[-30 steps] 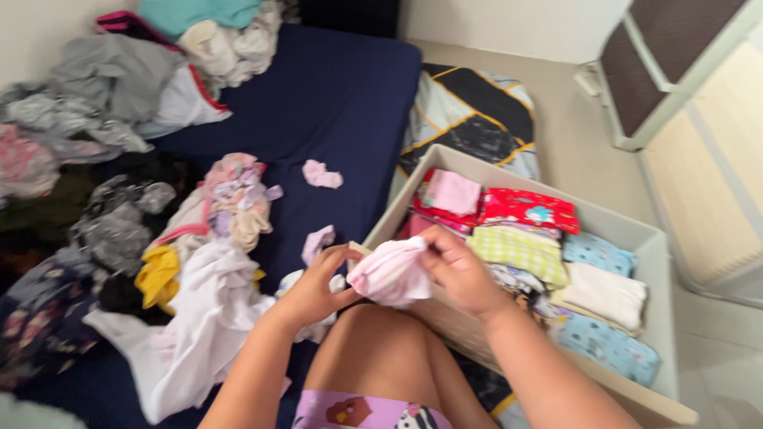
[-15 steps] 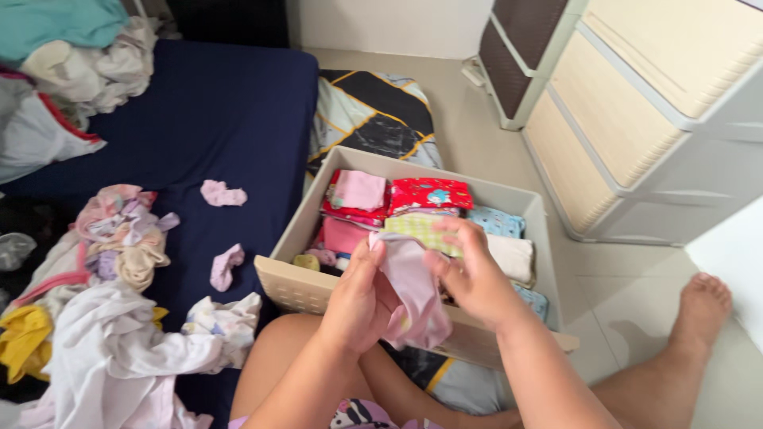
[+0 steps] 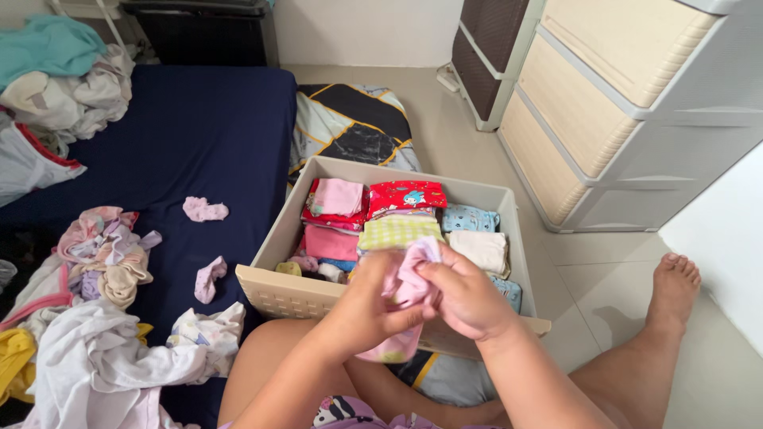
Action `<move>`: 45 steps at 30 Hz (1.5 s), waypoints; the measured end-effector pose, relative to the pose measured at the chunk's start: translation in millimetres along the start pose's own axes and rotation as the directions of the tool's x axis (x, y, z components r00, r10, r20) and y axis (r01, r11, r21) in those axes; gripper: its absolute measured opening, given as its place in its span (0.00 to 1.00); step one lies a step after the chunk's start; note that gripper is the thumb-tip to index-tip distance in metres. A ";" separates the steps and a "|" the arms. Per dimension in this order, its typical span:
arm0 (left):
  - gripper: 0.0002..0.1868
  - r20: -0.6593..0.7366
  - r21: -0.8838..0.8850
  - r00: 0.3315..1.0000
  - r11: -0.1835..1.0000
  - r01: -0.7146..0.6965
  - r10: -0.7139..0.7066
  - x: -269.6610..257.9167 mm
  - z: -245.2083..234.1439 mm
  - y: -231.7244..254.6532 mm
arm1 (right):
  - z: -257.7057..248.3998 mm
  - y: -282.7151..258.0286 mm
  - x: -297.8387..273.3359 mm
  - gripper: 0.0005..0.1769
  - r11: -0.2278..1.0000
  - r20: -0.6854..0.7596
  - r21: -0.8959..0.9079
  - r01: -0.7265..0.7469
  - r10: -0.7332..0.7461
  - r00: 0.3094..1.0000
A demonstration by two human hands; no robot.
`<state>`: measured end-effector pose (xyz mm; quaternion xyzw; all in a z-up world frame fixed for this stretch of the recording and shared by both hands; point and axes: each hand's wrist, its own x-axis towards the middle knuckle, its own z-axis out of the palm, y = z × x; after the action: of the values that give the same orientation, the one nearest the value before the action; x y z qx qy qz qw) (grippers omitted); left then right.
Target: The person sorts and organizes children's clothes by picking up individual items from a pile on a bed, unfolding or flattening them by hand, and placing them neatly into divided columns inside a plastic storage drawer organizer.
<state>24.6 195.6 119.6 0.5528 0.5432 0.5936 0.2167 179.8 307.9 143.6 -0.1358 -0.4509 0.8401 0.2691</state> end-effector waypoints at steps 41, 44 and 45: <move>0.33 0.571 -0.811 0.810 -0.243 0.532 -0.131 -11.9 -4.8 -11.4 | -18.6 22.3 -20.5 0.30 0.736 0.351 -0.658 0.161 0.110 0.930; 0.31 0.545 -0.837 0.839 0.060 0.545 -0.017 -17.6 -15.2 -9.6 | -16.9 32.1 -13.2 0.29 0.911 0.150 -0.412 -0.035 0.106 0.983; 0.31 0.543 -0.838 0.840 0.060 0.543 -0.018 -16.6 -20.9 -7.2 | -23.0 30.6 -9.2 0.29 0.911 0.152 -0.411 -0.036 0.108 0.982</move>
<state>8.4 175.2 110.4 0.2548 0.0585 0.6177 0.7417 188.1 304.7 105.2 -0.1326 -0.6320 0.7458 0.1639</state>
